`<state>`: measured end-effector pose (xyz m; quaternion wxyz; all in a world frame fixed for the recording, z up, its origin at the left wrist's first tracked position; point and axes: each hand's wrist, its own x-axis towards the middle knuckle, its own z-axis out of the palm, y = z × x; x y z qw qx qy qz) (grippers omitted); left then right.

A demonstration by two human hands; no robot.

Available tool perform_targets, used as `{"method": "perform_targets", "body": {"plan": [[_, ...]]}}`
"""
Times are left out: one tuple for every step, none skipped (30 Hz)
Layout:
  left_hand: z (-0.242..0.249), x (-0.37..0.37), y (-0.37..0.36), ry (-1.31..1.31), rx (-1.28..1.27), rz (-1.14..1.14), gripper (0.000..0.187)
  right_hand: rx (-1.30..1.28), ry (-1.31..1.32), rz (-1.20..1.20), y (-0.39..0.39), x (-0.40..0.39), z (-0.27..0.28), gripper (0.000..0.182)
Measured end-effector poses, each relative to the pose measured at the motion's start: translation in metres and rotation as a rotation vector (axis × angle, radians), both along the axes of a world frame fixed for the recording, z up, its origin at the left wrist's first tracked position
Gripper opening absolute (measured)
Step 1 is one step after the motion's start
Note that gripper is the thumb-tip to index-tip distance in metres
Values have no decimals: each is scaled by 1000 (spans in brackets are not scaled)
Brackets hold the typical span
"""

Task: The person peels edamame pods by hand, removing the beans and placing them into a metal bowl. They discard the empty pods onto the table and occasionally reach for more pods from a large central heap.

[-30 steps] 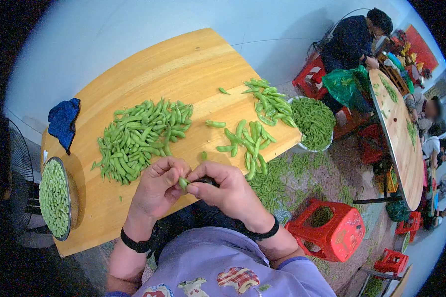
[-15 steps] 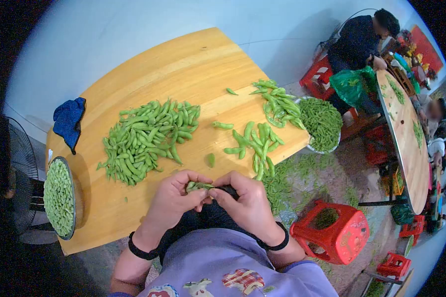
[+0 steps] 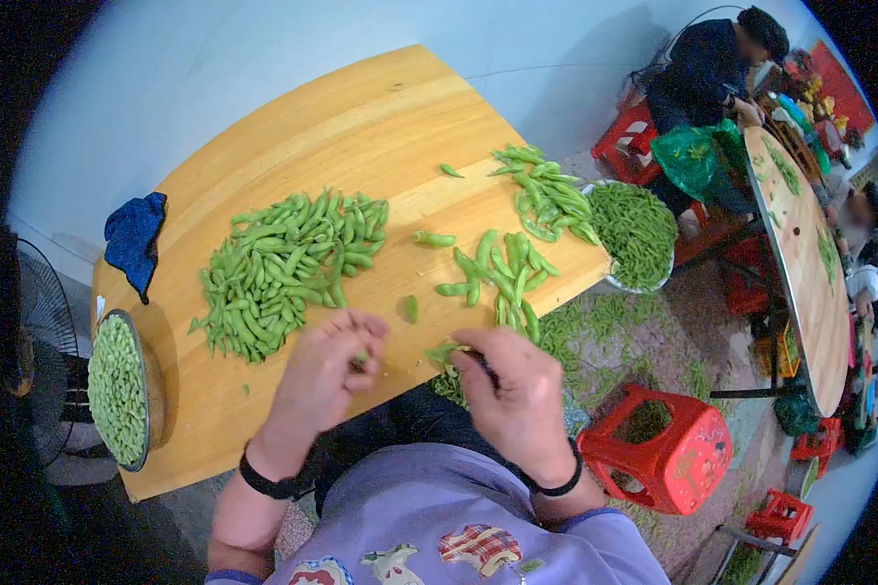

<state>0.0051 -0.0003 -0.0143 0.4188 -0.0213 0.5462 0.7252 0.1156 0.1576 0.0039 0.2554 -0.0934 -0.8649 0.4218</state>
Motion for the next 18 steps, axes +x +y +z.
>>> {"method": "perform_targets", "body": {"plan": [[6, -9, 1, 394, -292, 18, 11, 51, -75, 12, 8, 4, 0, 22], [3, -23, 1, 395, -292, 20, 11, 52, -74, 14, 10, 6, 1, 22], [-6, -39, 1, 861, -466, 56, 13, 17, -142, -7, 12, 8, 4, 27], [-14, -53, 0, 1329, -634, 95, 17, -14, -209, -29, 14, 8, 5, 33], [-18, -61, 0, 1332, -631, 100, 17, -56, -258, -24, 16, 9, 7, 40], [-21, -69, 2, 1442, -789, 12, 20, -52, -254, -25, 15, 8, 5, 40], [-25, -76, 3, 1550, -942, -80, 23, -34, -194, 15, 12, 8, 1, 39], [-38, -79, -2, 1756, -889, -26, 23, -7, -134, 40, 12, 8, -2, 38], [-52, -81, -5, 1967, -793, 40, 24, -67, -164, 80, 9, 8, -1, 36], [-46, -79, 0, 1765, -952, -86, 28, -34, -198, 58, 5, 10, -1, 35], [-44, -83, 2, 1627, -958, -155, 16, -6, -106, 112, 5, 9, -19, 33], [-43, -88, 2, 1446, -997, -159, 18, -50, -142, 114, 2, 10, -16, 36], [-21, -83, 5, 1268, -1048, -183, 17, -107, -70, 150, 1, 10, -26, 39], [-38, -92, -7, 1293, -787, -4, 18, -107, 12, 190, 2, 9, -31, 39], [-45, -100, -11, 1162, -547, 92, 21, -30, 58, 162, -1, 3, -37, 37], [-48, -110, -22, 1262, -480, 10, 16, -90, 10, 221, 1, 5, -28, 34], [-32, -101, -19, 972, -373, 21, 14, -149, 36, 238, 0, 4, -25, 27], [-13, -88, -15, 679, -294, 24, 12, -141, 14, 258, 2, 3, -18, 19]]}}
